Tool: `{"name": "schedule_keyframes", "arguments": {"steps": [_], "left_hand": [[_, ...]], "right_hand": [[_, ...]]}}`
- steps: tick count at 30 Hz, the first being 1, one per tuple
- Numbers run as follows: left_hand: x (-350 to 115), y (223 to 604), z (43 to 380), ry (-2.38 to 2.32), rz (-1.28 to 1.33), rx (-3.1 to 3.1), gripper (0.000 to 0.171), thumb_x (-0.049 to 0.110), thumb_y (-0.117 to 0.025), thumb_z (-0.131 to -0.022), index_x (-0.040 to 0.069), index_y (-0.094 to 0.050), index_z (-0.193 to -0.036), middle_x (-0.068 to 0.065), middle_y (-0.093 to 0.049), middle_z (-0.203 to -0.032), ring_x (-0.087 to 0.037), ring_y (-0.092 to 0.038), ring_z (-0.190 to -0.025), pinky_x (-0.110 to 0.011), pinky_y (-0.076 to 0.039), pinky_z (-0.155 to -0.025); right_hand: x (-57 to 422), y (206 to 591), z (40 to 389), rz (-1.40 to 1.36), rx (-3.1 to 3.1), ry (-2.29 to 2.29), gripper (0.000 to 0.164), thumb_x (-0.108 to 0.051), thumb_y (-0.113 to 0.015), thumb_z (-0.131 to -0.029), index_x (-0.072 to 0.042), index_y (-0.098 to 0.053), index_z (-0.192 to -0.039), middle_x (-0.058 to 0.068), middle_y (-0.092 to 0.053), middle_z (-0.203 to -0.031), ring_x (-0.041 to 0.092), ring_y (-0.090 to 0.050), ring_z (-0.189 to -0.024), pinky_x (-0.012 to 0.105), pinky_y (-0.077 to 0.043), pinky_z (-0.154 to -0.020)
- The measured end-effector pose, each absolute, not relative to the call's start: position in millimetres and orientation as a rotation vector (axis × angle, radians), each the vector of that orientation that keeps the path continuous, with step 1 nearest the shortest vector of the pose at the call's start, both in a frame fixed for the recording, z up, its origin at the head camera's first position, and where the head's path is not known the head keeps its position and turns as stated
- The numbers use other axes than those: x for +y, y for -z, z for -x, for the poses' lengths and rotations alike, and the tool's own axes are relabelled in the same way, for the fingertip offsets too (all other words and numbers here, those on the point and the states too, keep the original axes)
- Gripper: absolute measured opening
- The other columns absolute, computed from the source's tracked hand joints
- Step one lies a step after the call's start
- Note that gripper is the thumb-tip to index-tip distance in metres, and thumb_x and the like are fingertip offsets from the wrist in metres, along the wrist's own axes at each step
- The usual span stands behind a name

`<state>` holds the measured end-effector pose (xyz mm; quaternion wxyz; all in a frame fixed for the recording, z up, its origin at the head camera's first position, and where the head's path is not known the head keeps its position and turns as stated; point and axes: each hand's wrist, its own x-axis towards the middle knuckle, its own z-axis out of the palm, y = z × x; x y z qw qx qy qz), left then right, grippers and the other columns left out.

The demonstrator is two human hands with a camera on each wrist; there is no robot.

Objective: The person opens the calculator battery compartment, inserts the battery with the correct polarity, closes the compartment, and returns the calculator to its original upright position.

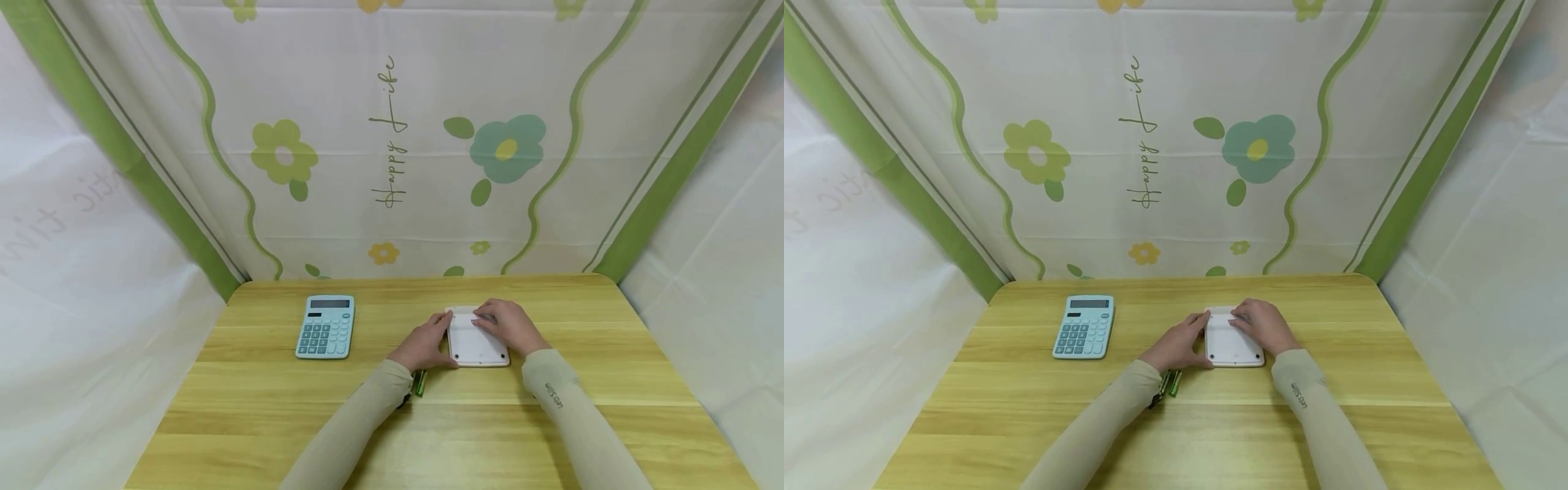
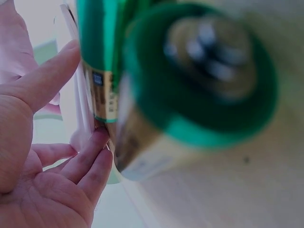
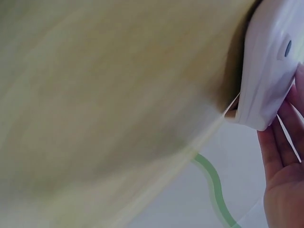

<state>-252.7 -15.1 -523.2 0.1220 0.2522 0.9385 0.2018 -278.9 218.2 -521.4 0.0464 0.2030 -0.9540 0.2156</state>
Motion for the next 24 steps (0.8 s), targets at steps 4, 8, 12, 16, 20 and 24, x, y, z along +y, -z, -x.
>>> {"name": "schedule_keyframes", "arguments": {"steps": [4, 8, 12, 16, 20, 24], "left_hand": [[-14.7, 523.1, 252.3, -0.594, -0.736, 2.738, 0.111, 0.046, -0.085, -0.084, 0.013, -0.018, -0.167, -0.010, -0.030, -0.169, -0.029, -0.048, -0.146, -0.039, -0.046, -0.116], [-14.3, 523.9, 252.4, -0.590, -0.739, 2.745, 0.112, 0.046, -0.085, -0.084, 0.013, -0.018, -0.167, -0.009, -0.030, -0.169, -0.028, -0.048, -0.145, -0.037, -0.046, -0.116], [-14.4, 523.1, 251.4, -0.616, -0.748, 2.748, 0.111, 0.045, -0.086, -0.084, 0.012, -0.019, -0.167, -0.010, -0.032, -0.168, -0.028, -0.048, -0.145, -0.038, -0.046, -0.116], [-14.6, 522.5, 250.2, -0.624, -0.753, 2.747, 0.111, 0.044, -0.086, -0.084, 0.011, -0.019, -0.167, -0.010, -0.033, -0.168, -0.029, -0.048, -0.145, -0.038, -0.046, -0.116], [-14.8, 522.1, 250.4, -0.616, -0.751, 2.748, 0.111, 0.044, -0.085, -0.085, 0.012, -0.018, -0.167, -0.010, -0.032, -0.168, -0.028, -0.048, -0.145, -0.038, -0.046, -0.116], [-14.8, 521.7, 251.3, -0.608, -0.752, 2.748, 0.112, 0.045, -0.085, -0.084, 0.012, -0.018, -0.167, -0.010, -0.032, -0.168, -0.029, -0.048, -0.145, -0.039, -0.046, -0.116]], "right_hand": [[217.2, 521.1, 277.7, -0.630, -2.916, -0.612, 0.026, -0.023, -0.075, -0.096, -0.004, -0.078, -0.114, 0.013, -0.076, -0.113, 0.035, -0.070, -0.107, 0.056, -0.054, -0.100], [217.1, 521.7, 278.1, -0.638, -2.907, -0.576, 0.027, -0.025, -0.075, -0.097, -0.004, -0.077, -0.114, 0.013, -0.076, -0.112, 0.034, -0.071, -0.105, 0.054, -0.056, -0.098], [216.9, 522.5, 278.8, -0.657, -2.881, -0.557, 0.026, -0.023, -0.075, -0.097, -0.003, -0.077, -0.113, 0.013, -0.076, -0.109, 0.033, -0.072, -0.102, 0.053, -0.058, -0.095], [216.8, 523.1, 278.3, -0.676, -2.875, -0.558, 0.026, -0.023, -0.074, -0.097, -0.003, -0.077, -0.114, 0.014, -0.076, -0.109, 0.033, -0.072, -0.102, 0.052, -0.058, -0.095], [216.8, 523.3, 277.1, -0.698, -2.865, -0.529, 0.027, -0.022, -0.073, -0.098, -0.003, -0.077, -0.117, 0.015, -0.076, -0.113, 0.034, -0.072, -0.105, 0.053, -0.057, -0.097], [215.6, 521.9, 275.8, -0.709, -2.857, -0.508, 0.027, -0.021, -0.072, -0.099, -0.004, -0.076, -0.120, 0.015, -0.076, -0.115, 0.034, -0.072, -0.106, 0.052, -0.058, -0.097]]}}
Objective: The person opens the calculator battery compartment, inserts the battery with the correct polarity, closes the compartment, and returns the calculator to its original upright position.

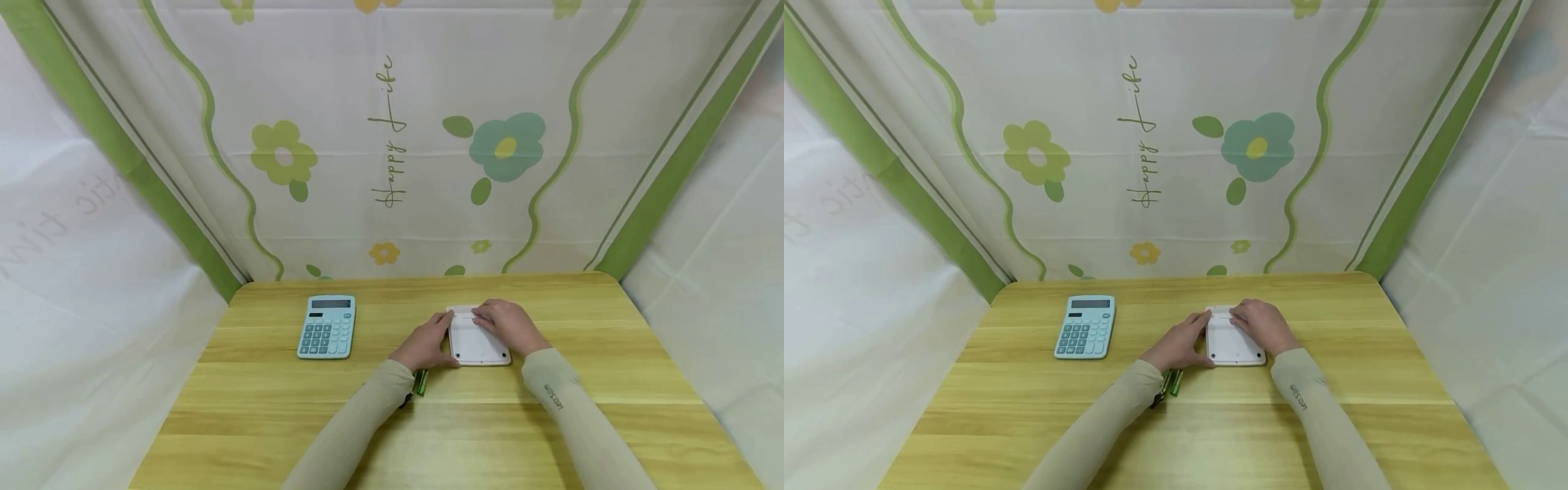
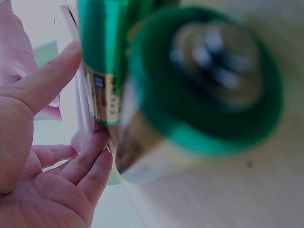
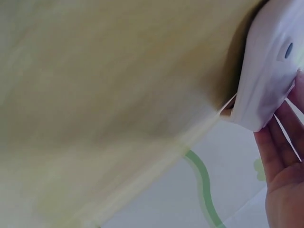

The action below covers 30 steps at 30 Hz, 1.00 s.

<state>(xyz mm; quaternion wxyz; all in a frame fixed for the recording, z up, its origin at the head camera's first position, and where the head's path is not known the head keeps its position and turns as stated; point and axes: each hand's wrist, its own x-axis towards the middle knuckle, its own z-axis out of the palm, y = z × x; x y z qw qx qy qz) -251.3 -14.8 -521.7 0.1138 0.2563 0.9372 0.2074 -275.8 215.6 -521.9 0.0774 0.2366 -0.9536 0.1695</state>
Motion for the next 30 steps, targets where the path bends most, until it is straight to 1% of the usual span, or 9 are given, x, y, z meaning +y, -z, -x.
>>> {"name": "schedule_keyframes", "arguments": {"steps": [9, 18, 25, 30], "left_hand": [[-16.1, 520.6, 253.4, -0.583, -0.767, 2.753, 0.111, 0.046, -0.084, -0.085, 0.010, -0.018, -0.167, -0.011, -0.033, -0.168, -0.028, -0.049, -0.144, -0.038, -0.048, -0.115], [-14.8, 520.6, 253.9, -0.585, -0.766, 2.747, 0.111, 0.046, -0.084, -0.085, 0.011, -0.017, -0.167, -0.011, -0.032, -0.168, -0.028, -0.049, -0.144, -0.038, -0.047, -0.115], [-14.2, 522.4, 253.8, -0.590, -0.751, 2.744, 0.112, 0.046, -0.085, -0.085, 0.012, -0.018, -0.167, -0.010, -0.032, -0.168, -0.028, -0.049, -0.144, -0.037, -0.048, -0.115], [-14.7, 522.8, 253.4, -0.593, -0.756, 2.742, 0.111, 0.046, -0.085, -0.085, 0.011, -0.018, -0.167, -0.010, -0.032, -0.168, -0.028, -0.050, -0.144, -0.038, -0.048, -0.114]], "right_hand": [[211.4, 517.4, 275.4, -0.705, -2.899, -0.442, 0.028, -0.020, -0.067, -0.102, -0.002, -0.075, -0.122, 0.018, -0.074, -0.119, 0.037, -0.070, -0.111, 0.053, -0.056, -0.099], [208.9, 515.8, 276.8, -0.718, -2.910, -0.367, 0.028, -0.020, -0.065, -0.104, -0.001, -0.075, -0.122, 0.017, -0.074, -0.118, 0.036, -0.070, -0.110, 0.052, -0.057, -0.098], [208.5, 514.3, 276.2, -0.737, -2.935, -0.348, 0.028, -0.017, -0.064, -0.103, -0.001, -0.073, -0.124, 0.018, -0.073, -0.120, 0.036, -0.069, -0.113, 0.052, -0.056, -0.100], [207.6, 511.3, 275.0, -0.738, -2.949, -0.362, 0.028, -0.015, -0.065, -0.103, -0.003, -0.073, -0.126, 0.017, -0.073, -0.120, 0.036, -0.070, -0.111, 0.052, -0.057, -0.099]]}}
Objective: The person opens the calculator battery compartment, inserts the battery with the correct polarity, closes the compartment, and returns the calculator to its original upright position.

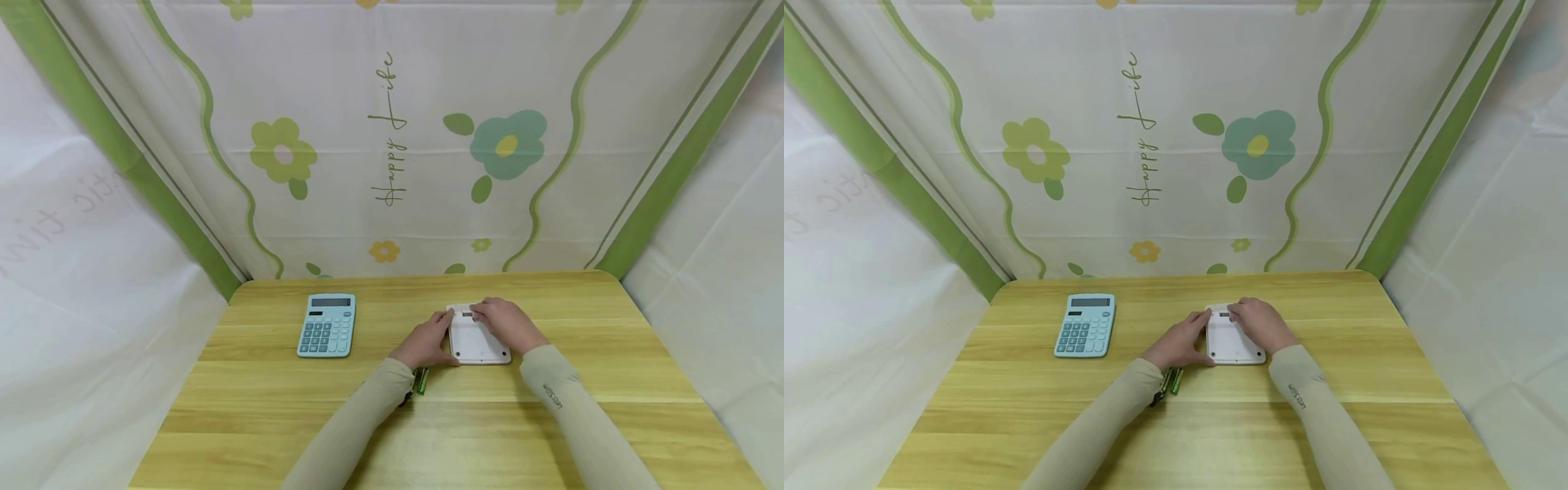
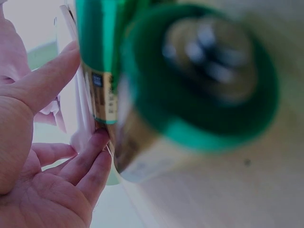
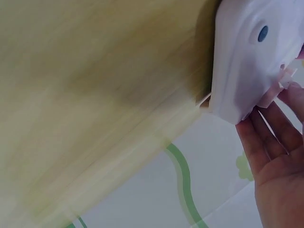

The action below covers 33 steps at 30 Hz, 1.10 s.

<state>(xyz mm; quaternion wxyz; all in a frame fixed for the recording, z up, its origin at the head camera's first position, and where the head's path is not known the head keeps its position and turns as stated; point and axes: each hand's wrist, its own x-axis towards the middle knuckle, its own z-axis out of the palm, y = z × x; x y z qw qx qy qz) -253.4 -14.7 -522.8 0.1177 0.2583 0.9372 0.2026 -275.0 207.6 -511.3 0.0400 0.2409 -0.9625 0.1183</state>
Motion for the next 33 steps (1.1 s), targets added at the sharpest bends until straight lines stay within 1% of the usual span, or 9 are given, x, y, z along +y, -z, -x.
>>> {"name": "schedule_keyframes", "arguments": {"steps": [3, 9, 16, 24, 27, 33], "left_hand": [[-14.5, 522.8, 253.1, -0.589, -0.757, 2.742, 0.112, 0.046, -0.084, -0.085, 0.011, -0.017, -0.167, -0.010, -0.031, -0.169, -0.028, -0.050, -0.144, -0.037, -0.048, -0.114], [-14.7, 522.6, 251.5, -0.585, -0.759, 2.744, 0.112, 0.046, -0.084, -0.085, 0.012, -0.017, -0.167, -0.010, -0.031, -0.169, -0.028, -0.050, -0.144, -0.036, -0.048, -0.114], [-14.9, 522.3, 251.2, -0.586, -0.760, 2.741, 0.111, 0.045, -0.084, -0.086, 0.013, -0.016, -0.168, -0.010, -0.029, -0.170, -0.027, -0.049, -0.145, -0.036, -0.047, -0.115], [-17.7, 526.0, 251.6, -0.591, -0.752, 2.746, 0.112, 0.046, -0.084, -0.085, 0.013, -0.016, -0.167, -0.009, -0.030, -0.169, -0.027, -0.049, -0.144, -0.036, -0.047, -0.115], [-17.6, 525.6, 251.8, -0.590, -0.752, 2.747, 0.112, 0.046, -0.084, -0.085, 0.013, -0.016, -0.167, -0.010, -0.030, -0.169, -0.027, -0.049, -0.145, -0.037, -0.047, -0.115], [-14.7, 525.4, 251.8, -0.587, -0.754, 2.744, 0.112, 0.046, -0.085, -0.085, 0.013, -0.017, -0.167, -0.010, -0.030, -0.170, -0.028, -0.047, -0.146, -0.038, -0.046, -0.116]], "right_hand": [[208.3, 511.1, 275.1, -0.742, -2.944, -0.371, 0.027, -0.014, -0.065, -0.102, -0.004, -0.073, -0.126, 0.017, -0.074, -0.119, 0.036, -0.070, -0.110, 0.052, -0.057, -0.098], [209.1, 513.2, 275.8, -0.722, -2.951, -0.377, 0.027, -0.014, -0.063, -0.103, -0.004, -0.072, -0.127, 0.017, -0.072, -0.122, 0.036, -0.068, -0.113, 0.052, -0.056, -0.100], [208.9, 514.5, 277.2, -0.707, -2.951, -0.408, 0.026, -0.013, -0.062, -0.104, -0.005, -0.072, -0.126, 0.016, -0.072, -0.121, 0.036, -0.068, -0.113, 0.052, -0.056, -0.099], [211.3, 518.1, 279.8, -0.748, -2.934, -0.459, 0.027, -0.015, -0.059, -0.105, -0.007, -0.071, -0.128, 0.016, -0.070, -0.129, 0.037, -0.065, -0.121, 0.055, -0.052, -0.106], [212.5, 517.3, 282.1, -0.805, -2.940, -0.361, 0.029, -0.010, -0.061, -0.103, -0.008, -0.069, -0.130, 0.016, -0.070, -0.131, 0.036, -0.065, -0.122, 0.054, -0.053, -0.106], [214.1, 512.2, 283.5, -0.895, -2.946, -0.112, 0.039, 0.001, -0.067, -0.095, -0.006, -0.064, -0.133, 0.017, -0.071, -0.126, 0.033, -0.070, -0.111, 0.048, -0.058, -0.098]]}}
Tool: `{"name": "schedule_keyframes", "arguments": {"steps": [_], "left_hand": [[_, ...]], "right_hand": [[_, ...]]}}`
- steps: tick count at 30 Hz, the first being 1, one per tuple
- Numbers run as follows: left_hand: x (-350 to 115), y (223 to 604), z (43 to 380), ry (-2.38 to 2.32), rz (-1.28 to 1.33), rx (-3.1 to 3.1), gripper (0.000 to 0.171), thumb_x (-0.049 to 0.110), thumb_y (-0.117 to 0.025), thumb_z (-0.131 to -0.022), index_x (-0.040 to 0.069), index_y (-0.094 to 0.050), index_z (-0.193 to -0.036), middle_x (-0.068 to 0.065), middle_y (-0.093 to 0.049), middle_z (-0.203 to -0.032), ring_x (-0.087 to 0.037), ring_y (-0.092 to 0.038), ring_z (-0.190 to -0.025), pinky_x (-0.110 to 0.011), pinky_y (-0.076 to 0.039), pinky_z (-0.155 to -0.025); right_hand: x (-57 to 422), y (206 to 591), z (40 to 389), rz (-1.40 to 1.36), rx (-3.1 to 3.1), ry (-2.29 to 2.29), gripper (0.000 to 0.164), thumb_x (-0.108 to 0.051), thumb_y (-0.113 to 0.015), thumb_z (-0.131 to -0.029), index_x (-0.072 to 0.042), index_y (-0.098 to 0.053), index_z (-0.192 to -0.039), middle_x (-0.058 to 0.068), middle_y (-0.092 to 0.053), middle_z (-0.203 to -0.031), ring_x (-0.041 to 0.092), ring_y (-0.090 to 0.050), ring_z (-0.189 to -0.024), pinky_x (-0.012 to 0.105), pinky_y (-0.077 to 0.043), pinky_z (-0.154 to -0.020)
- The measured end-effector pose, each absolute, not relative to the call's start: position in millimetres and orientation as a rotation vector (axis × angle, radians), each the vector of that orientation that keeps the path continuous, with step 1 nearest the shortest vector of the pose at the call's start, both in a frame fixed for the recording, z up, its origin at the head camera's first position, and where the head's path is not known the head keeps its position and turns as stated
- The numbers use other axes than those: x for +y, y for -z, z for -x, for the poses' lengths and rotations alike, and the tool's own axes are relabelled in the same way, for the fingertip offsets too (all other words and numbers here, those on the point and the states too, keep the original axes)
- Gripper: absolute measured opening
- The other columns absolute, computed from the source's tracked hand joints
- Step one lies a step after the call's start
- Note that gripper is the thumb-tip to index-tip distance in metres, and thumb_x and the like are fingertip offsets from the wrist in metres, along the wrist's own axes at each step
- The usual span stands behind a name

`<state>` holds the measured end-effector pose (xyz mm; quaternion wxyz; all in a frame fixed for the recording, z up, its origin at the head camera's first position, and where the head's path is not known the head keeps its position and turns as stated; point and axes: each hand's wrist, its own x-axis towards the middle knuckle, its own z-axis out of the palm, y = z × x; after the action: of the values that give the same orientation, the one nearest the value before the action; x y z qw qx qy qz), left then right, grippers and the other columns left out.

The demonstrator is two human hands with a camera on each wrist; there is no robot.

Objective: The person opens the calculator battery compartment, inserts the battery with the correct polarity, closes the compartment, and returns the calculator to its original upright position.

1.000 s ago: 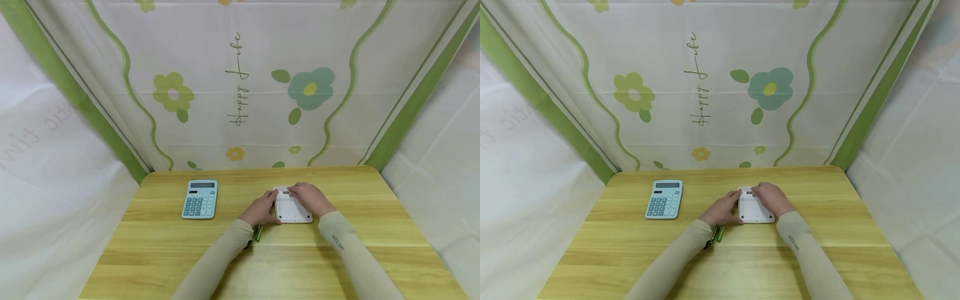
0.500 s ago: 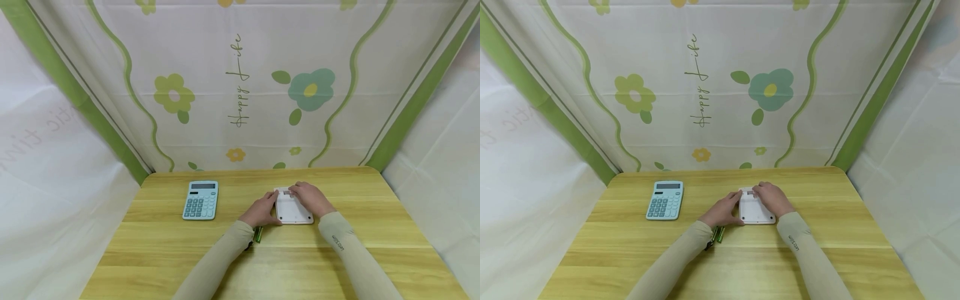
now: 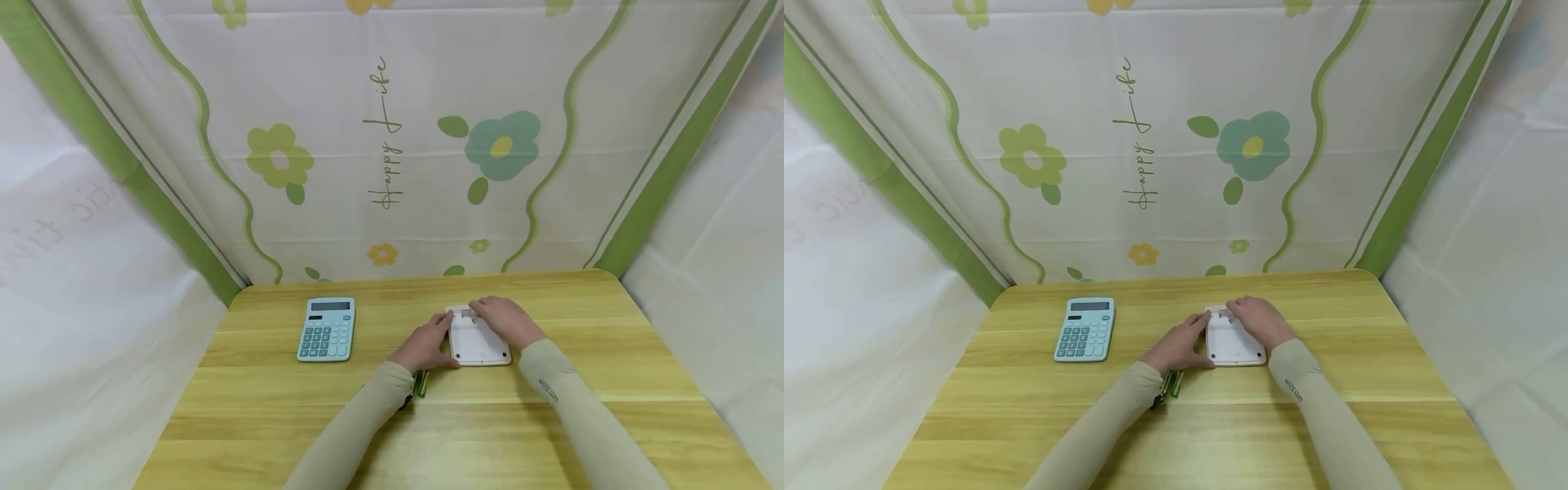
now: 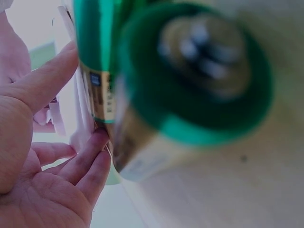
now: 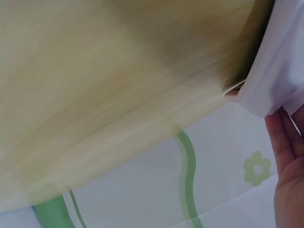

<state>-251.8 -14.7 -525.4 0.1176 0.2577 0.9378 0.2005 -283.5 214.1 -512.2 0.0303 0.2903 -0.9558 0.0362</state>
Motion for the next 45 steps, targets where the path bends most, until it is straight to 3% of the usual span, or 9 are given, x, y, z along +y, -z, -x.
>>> {"name": "schedule_keyframes", "arguments": {"steps": [5, 12, 18, 26, 35, 45], "left_hand": [[-14.2, 527.1, 252.5, -0.590, -0.755, 2.748, 0.112, 0.047, -0.084, -0.085, 0.014, -0.016, -0.168, -0.010, -0.029, -0.170, -0.029, -0.047, -0.146, -0.038, -0.046, -0.117], [-14.6, 526.0, 253.0, -0.604, -0.757, 2.740, 0.112, 0.046, -0.084, -0.085, 0.013, -0.016, -0.168, -0.010, -0.029, -0.170, -0.029, -0.046, -0.147, -0.040, -0.046, -0.116], [-14.3, 525.5, 253.8, -0.598, -0.754, 2.738, 0.112, 0.047, -0.084, -0.085, 0.014, -0.016, -0.168, -0.010, -0.029, -0.170, -0.029, -0.046, -0.147, -0.039, -0.046, -0.117], [-13.4, 523.3, 253.0, -0.592, -0.747, 2.734, 0.112, 0.047, -0.084, -0.085, 0.015, -0.015, -0.168, -0.010, -0.028, -0.170, -0.028, -0.045, -0.148, -0.039, -0.045, -0.118], [-15.2, 526.4, 253.8, -0.598, -0.752, 2.735, 0.112, 0.047, -0.084, -0.085, 0.014, -0.015, -0.168, -0.010, -0.028, -0.170, -0.028, -0.045, -0.148, -0.040, -0.044, -0.118], [-15.3, 524.4, 252.3, -0.584, -0.748, 2.744, 0.112, 0.047, -0.084, -0.085, 0.013, -0.017, -0.167, -0.010, -0.030, -0.169, -0.028, -0.046, -0.147, -0.039, -0.045, -0.117]], "right_hand": [[214.1, 509.4, 282.2, -0.905, -2.955, -0.073, 0.043, 0.004, -0.066, -0.096, -0.002, -0.060, -0.138, 0.019, -0.071, -0.127, 0.034, -0.070, -0.111, 0.048, -0.058, -0.098], [215.1, 510.6, 278.7, -0.939, -2.910, -0.069, 0.063, 0.007, -0.071, -0.090, -0.009, -0.056, -0.149, 0.020, -0.069, -0.132, 0.036, -0.070, -0.115, 0.050, -0.058, -0.098], [213.8, 511.4, 277.2, -0.923, -2.919, -0.045, 0.055, 0.003, -0.065, -0.098, -0.009, -0.054, -0.150, 0.021, -0.067, -0.135, 0.037, -0.069, -0.116, 0.050, -0.059, -0.097], [213.8, 511.1, 278.2, -0.946, -2.871, -0.045, 0.060, 0.007, -0.073, -0.089, -0.007, -0.058, -0.146, 0.020, -0.071, -0.129, 0.034, -0.073, -0.108, 0.047, -0.061, -0.093], [210.4, 512.5, 281.0, -0.912, -2.851, -0.126, 0.044, 0.000, -0.068, -0.095, -0.006, -0.065, -0.139, 0.019, -0.075, -0.120, 0.033, -0.075, -0.100, 0.046, -0.062, -0.089], [208.6, 512.7, 280.6, -0.894, -2.843, -0.127, 0.040, 0.001, -0.069, -0.094, -0.006, -0.069, -0.134, 0.018, -0.075, -0.116, 0.032, -0.075, -0.095, 0.044, -0.063, -0.085]]}}
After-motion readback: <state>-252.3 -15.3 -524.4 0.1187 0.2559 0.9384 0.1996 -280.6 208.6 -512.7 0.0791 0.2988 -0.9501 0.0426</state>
